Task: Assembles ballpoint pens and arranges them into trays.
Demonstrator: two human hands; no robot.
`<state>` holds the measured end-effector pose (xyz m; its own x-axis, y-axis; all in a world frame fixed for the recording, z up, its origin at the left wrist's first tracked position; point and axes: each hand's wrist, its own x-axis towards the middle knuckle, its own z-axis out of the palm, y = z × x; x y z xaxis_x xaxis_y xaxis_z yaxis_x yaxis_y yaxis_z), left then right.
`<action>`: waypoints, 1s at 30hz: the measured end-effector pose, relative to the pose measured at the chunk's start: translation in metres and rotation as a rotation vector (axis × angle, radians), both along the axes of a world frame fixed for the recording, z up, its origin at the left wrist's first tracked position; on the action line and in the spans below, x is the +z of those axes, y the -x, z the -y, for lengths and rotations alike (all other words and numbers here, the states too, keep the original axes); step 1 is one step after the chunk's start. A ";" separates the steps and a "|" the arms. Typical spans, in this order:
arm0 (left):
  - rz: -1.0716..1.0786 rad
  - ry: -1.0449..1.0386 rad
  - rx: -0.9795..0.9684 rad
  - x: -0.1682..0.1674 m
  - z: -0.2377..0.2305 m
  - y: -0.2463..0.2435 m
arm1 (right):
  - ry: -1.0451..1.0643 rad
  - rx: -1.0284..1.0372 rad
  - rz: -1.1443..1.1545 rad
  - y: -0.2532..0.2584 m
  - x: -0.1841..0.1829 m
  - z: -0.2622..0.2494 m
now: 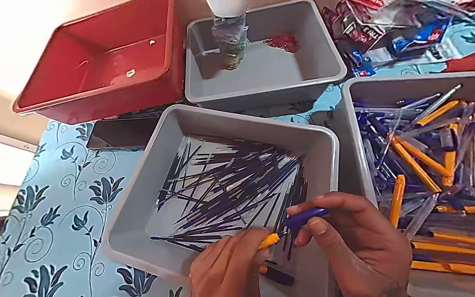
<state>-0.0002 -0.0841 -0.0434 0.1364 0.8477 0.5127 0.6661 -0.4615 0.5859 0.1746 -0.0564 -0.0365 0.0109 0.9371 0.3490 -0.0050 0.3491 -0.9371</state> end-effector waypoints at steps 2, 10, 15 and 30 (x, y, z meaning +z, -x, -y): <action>0.008 -0.019 -0.004 -0.003 -0.002 -0.002 | 0.008 0.035 0.036 -0.002 0.000 -0.001; -0.018 -0.009 0.010 -0.003 -0.003 -0.002 | -0.011 0.097 0.030 -0.008 0.000 -0.005; -0.030 -0.032 -0.047 -0.004 -0.004 0.001 | -0.046 0.177 0.165 -0.014 -0.005 -0.003; -0.042 -0.002 -0.086 0.020 0.021 -0.003 | 0.010 0.318 0.034 -0.018 0.008 0.013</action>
